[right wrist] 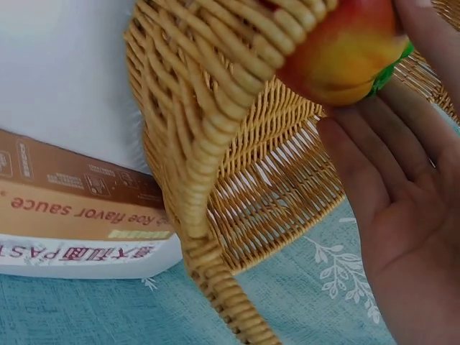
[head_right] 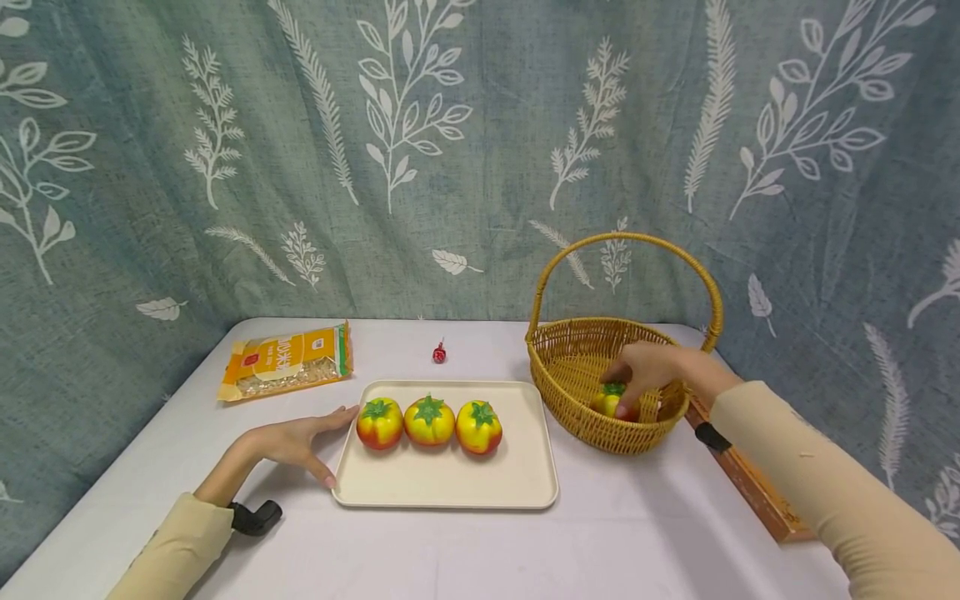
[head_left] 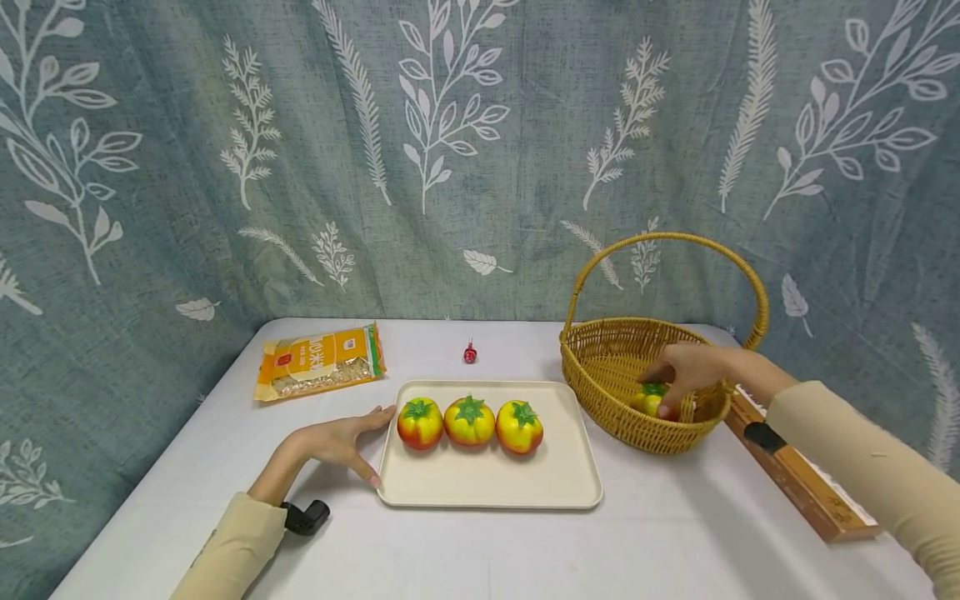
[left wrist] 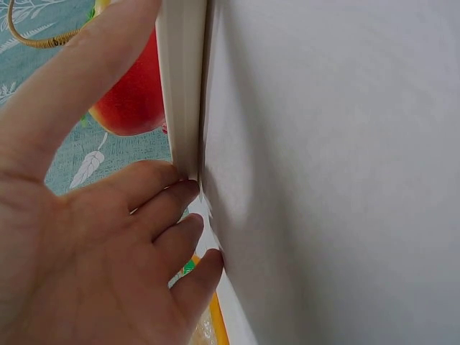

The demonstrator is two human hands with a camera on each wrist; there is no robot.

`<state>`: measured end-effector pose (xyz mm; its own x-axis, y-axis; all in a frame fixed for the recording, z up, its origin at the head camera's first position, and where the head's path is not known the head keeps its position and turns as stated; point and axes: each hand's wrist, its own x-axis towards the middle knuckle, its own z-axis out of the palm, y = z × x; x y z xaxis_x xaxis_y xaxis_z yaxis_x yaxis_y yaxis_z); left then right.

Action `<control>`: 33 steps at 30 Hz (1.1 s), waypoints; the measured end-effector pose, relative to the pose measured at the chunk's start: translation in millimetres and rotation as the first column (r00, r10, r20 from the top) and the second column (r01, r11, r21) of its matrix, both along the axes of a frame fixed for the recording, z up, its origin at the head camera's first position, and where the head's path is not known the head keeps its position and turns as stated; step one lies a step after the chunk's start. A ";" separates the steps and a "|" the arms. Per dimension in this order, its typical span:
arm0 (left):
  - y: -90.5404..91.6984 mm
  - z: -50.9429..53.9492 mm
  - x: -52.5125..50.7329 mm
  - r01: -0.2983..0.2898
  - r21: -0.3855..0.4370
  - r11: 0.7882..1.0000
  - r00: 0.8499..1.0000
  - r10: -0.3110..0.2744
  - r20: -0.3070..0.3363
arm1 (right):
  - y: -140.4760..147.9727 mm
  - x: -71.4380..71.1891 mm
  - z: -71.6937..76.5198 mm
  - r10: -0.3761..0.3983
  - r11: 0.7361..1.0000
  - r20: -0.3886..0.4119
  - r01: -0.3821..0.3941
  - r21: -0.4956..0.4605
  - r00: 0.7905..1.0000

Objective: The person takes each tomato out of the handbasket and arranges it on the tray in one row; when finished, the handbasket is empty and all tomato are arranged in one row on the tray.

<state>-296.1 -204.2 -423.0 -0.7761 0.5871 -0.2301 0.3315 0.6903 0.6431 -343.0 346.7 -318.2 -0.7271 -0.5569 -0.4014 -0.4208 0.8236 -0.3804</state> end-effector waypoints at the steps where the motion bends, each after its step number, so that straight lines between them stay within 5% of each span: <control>1: 0.0 0.0 0.0 0.001 0.001 1.000 1.000 -0.001 -0.001 | -0.3 0.2 1.1 0.003 1.000 -0.007 -0.003 0.001 1.000; 10: -0.1 -0.7 -0.8 0.011 0.005 1.000 1.000 -0.011 -0.008 | -3.8 5.1 11.4 0.002 1.000 -0.093 0.000 0.014 0.996; 21: 0.4 -1.9 -1.6 -0.007 -0.011 1.000 1.000 0.007 0.008 | -5.3 19.4 15.9 -0.019 1.000 -0.310 0.017 -0.011 0.951; 33: -0.1 -1.9 -2.4 0.008 -0.002 1.000 1.000 -0.008 -0.008 | -12.2 37.9 18.1 -0.115 0.993 -0.500 0.089 -0.077 0.858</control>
<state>-298.4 -204.3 -424.9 -0.7732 0.5928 -0.2252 0.3417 0.6887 0.6395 -305.1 334.4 -300.2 -0.8764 -0.4778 0.0601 -0.4803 0.8582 -0.1812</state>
